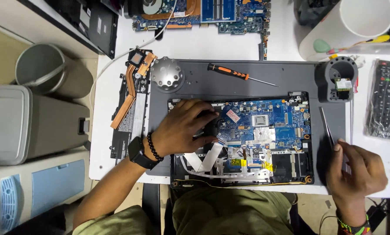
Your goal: Repairing a laptop by connecting internal ribbon cables and securing components with a screwdriver.
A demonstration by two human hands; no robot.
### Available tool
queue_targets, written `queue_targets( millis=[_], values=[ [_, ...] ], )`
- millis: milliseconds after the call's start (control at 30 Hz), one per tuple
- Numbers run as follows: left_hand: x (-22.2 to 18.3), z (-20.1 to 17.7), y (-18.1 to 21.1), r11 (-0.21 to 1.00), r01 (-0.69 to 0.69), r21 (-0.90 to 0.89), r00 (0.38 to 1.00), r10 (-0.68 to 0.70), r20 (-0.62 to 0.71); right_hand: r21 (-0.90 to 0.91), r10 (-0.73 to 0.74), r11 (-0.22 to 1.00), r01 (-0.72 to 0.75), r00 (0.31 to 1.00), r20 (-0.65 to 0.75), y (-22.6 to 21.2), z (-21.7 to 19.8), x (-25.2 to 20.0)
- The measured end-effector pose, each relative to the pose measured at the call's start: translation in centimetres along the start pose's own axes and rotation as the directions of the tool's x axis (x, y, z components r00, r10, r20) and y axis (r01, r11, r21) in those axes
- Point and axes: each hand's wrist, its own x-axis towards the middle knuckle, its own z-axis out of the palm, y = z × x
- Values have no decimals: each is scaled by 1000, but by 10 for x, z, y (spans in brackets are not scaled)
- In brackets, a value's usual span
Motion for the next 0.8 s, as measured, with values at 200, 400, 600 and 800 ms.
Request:
queue_targets(
  millis=[200,400,600,800],
  values=[
    [6,-7,7,1000,-23,0,996,22,-88,110,-21,994,20,1000,4,-13,-2,16],
    [10,-10,5,994,-103,-22,975,97,-199,26,66,997,-68,994,82,-10,1,13],
    [10,-15,6,983,-126,-135,966,91,-241,45,39,998,-44,994,106,-9,2,17],
    [13,-17,5,982,-156,-107,956,122,-268,3,71,997,-72,986,148,-10,-2,18]
  ],
)
